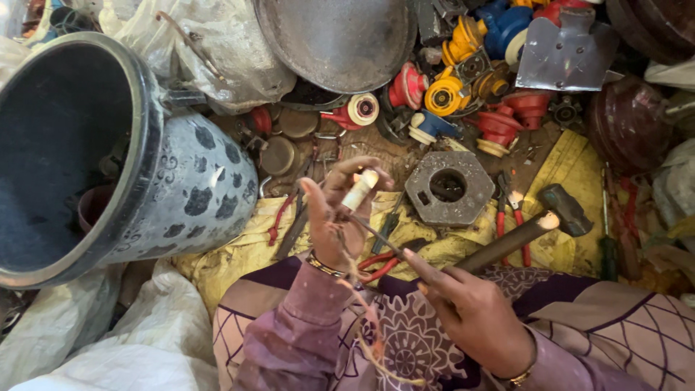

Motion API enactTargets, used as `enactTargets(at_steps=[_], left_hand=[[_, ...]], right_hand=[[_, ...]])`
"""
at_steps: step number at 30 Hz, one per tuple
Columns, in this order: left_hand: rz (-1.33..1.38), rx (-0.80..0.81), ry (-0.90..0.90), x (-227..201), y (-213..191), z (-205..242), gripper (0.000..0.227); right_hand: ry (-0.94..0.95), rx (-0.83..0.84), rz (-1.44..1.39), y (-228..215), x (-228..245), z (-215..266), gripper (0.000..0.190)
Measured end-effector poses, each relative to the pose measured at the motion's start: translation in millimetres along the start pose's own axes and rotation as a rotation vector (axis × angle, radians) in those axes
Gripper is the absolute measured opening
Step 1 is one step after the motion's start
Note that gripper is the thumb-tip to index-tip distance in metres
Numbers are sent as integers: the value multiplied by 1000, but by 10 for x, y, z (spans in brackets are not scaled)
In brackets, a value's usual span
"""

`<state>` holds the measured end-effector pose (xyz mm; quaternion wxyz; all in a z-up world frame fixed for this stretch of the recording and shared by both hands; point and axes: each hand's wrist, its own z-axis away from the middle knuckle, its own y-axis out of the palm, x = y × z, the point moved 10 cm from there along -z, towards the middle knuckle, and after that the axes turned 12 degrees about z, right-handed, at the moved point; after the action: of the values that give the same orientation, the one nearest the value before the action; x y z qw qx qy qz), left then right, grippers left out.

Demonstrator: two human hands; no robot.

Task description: The person is sitting on the floor surrounded by various tools and electrical components. They use a screwdriver to strip the insulation from a wire and then twist the exposed copper strands together.

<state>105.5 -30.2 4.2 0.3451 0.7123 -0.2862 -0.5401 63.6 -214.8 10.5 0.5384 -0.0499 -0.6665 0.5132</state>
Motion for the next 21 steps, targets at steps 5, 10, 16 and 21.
enactTargets(at_steps=[5, 10, 16, 21], left_hand=[[388, -199, 68, -238, -433, -91, 90], [453, -173, 104, -578, -579, -123, 80], [525, -245, 53, -398, -606, -109, 74], [568, -311, 59, -432, -710, -94, 65]], right_hand=[[-32, -64, -160, 12, -248, -66, 59], [158, -57, -85, 117, -584, -344, 64], [-504, -168, -200, 51, 57, -290, 77], [155, 85, 183, -3, -810, -350, 40]])
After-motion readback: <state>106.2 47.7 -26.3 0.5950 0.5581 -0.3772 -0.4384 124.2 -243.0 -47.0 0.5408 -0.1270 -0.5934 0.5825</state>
